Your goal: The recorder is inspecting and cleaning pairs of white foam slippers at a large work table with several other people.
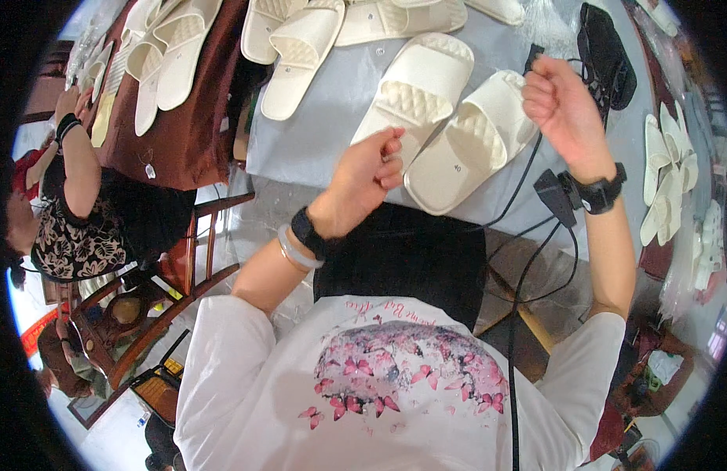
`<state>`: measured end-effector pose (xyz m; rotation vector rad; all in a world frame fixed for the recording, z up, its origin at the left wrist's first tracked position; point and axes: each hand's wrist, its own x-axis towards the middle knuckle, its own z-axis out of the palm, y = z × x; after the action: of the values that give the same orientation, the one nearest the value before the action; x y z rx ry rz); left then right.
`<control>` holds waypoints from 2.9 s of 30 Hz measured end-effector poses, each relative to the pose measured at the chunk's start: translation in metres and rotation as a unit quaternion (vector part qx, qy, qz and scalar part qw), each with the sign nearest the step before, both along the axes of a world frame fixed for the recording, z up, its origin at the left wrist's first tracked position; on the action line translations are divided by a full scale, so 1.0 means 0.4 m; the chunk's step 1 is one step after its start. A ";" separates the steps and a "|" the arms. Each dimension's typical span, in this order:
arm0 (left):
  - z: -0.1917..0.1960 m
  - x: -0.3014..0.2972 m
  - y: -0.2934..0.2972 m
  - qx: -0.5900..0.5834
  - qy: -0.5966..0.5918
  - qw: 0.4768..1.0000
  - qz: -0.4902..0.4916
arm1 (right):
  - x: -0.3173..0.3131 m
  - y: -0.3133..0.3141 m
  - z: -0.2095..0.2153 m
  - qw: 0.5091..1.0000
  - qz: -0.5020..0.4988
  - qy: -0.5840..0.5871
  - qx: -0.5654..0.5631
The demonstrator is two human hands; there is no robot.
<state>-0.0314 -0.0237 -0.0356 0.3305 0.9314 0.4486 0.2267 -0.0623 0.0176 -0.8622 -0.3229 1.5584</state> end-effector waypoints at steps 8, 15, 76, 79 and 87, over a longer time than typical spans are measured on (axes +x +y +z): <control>-0.027 0.118 0.054 0.167 0.058 0.984 -0.009 | -0.063 0.208 -0.074 0.846 0.079 -0.527 0.020; -0.051 0.179 0.074 0.253 0.137 0.957 -0.049 | -0.029 0.318 -0.092 0.671 0.332 -0.659 -0.074; 0.022 0.308 0.205 0.502 0.120 0.651 -0.556 | -0.181 -0.154 -0.187 0.968 -0.158 -0.152 -0.119; 0.028 0.314 0.212 0.438 0.124 0.686 -0.567 | -0.180 -0.143 -0.201 0.958 -0.169 -0.154 -0.175; 0.032 0.332 0.220 0.274 0.162 0.770 -0.552 | -0.175 -0.117 -0.206 0.964 -0.143 -0.086 -0.208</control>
<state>0.1015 0.0644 -0.0228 1.4357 0.7571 -0.4804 0.1568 -0.1090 -0.0647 -1.3152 0.0126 1.3005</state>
